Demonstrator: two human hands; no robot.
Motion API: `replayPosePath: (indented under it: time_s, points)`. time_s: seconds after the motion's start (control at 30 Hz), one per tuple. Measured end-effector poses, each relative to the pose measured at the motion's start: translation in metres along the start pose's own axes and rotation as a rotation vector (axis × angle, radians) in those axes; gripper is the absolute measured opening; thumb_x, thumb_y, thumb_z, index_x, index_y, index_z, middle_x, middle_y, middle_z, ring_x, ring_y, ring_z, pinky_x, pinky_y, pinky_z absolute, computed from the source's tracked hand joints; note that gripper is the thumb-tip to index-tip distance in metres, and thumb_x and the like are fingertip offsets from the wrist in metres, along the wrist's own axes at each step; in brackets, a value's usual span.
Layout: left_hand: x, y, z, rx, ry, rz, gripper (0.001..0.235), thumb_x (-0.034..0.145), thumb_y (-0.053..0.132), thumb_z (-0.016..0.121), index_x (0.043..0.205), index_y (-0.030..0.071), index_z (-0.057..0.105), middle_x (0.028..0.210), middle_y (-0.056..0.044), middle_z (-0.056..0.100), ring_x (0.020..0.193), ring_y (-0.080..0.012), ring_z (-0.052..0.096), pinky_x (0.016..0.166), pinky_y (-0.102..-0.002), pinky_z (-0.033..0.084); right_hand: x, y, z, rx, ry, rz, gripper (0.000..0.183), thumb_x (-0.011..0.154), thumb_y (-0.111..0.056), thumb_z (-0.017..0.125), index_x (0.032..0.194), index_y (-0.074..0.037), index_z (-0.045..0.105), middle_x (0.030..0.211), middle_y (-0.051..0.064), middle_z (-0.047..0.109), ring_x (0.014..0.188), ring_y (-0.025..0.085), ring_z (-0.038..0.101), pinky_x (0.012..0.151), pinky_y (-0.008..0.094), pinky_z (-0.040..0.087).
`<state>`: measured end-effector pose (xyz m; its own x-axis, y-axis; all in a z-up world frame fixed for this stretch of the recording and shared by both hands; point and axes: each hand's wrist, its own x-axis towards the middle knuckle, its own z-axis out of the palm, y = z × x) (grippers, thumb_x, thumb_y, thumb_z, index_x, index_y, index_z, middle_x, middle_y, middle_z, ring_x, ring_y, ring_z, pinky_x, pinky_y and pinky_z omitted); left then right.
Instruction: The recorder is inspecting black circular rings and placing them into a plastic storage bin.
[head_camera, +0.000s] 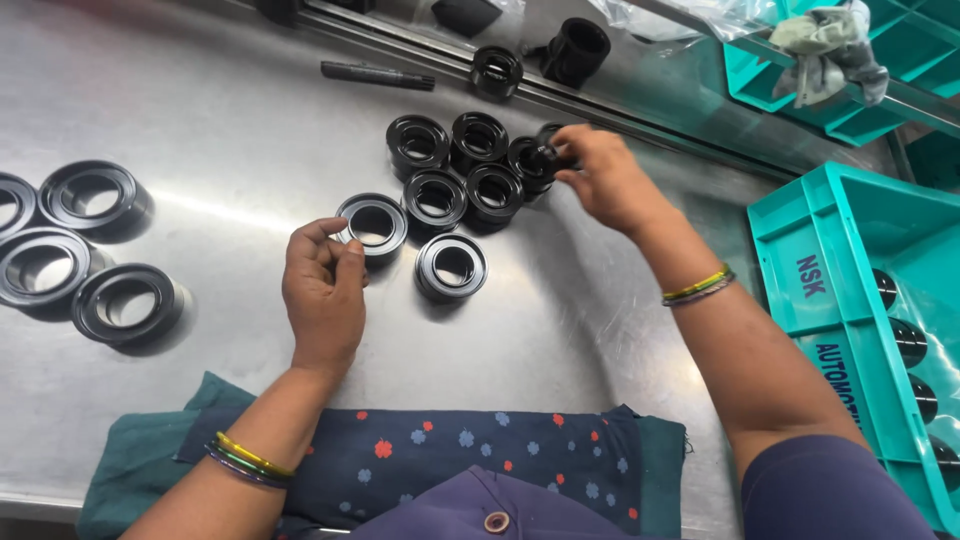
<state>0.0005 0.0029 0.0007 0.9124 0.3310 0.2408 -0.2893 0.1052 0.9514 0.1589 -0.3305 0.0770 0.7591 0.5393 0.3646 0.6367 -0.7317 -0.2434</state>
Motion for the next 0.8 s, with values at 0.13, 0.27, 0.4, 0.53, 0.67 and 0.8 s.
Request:
replayPosePath:
  time_s: [0.13,0.27,0.4,0.53,0.67,0.8]
  points:
    - [0.001,-0.002,-0.002,-0.006,0.027,0.0,0.022,0.104,0.004,0.058,0.126,0.002,0.052,0.078,0.003,0.054,0.069,-0.0033,0.052,0.063,-0.02,0.045,0.017,-0.016,0.011,-0.081,-0.125,-0.145,0.073,0.082,-0.004,0.08,0.144,-0.014,0.043,0.107,0.014,0.072,0.106,0.036,0.065,0.099,0.044,0.047]
    - [0.0,-0.003,-0.002,-0.026,0.015,-0.01,0.022,0.105,0.003,0.059,0.126,0.001,0.052,0.082,0.002,0.054,0.072,-0.0045,0.051,0.066,-0.021,0.046,0.025,-0.04,0.018,-0.179,-0.354,0.002,0.094,0.078,-0.004,0.077,0.159,-0.01,0.028,0.092,0.015,0.07,0.098,0.034,0.068,0.115,0.05,0.033]
    - [0.001,-0.015,-0.011,-0.019,-0.009,0.019,0.024,0.104,0.002,0.059,0.127,0.002,0.051,0.085,0.001,0.054,0.074,-0.005,0.054,0.067,-0.021,0.047,0.007,-0.024,0.04,-0.216,-0.189,0.02,0.092,0.078,-0.012,0.082,0.156,-0.01,0.033,0.097,0.014,0.071,0.102,0.033,0.068,0.114,0.05,0.035]
    - [0.0,-0.021,-0.014,0.015,0.003,-0.011,0.025,0.109,0.0,0.057,0.133,0.002,0.051,0.091,-0.001,0.055,0.08,-0.0073,0.055,0.071,-0.022,0.047,-0.048,-0.029,0.032,-0.287,-0.051,0.072,0.091,0.076,-0.02,0.084,0.152,-0.007,0.036,0.103,0.015,0.071,0.102,0.033,0.067,0.11,0.049,0.036]
    - [-0.001,-0.024,-0.025,-0.001,-0.009,-0.012,0.027,0.112,-0.007,0.052,0.138,0.0,0.047,0.095,-0.004,0.06,0.083,-0.0082,0.058,0.071,-0.021,0.047,-0.11,-0.057,-0.001,-0.282,-0.143,0.273,0.073,0.089,-0.02,0.08,0.151,-0.012,0.042,0.093,0.009,0.071,0.096,0.029,0.067,0.113,0.048,0.032]
    - [-0.001,-0.024,-0.018,0.027,-0.024,0.035,0.026,0.113,-0.008,0.052,0.137,-0.002,0.046,0.094,-0.005,0.059,0.078,-0.0087,0.059,0.071,-0.022,0.047,-0.161,-0.044,-0.04,-0.223,0.062,0.27,0.07,0.076,-0.017,0.085,0.136,-0.011,0.05,0.103,0.011,0.072,0.098,0.028,0.069,0.1,0.049,0.039]
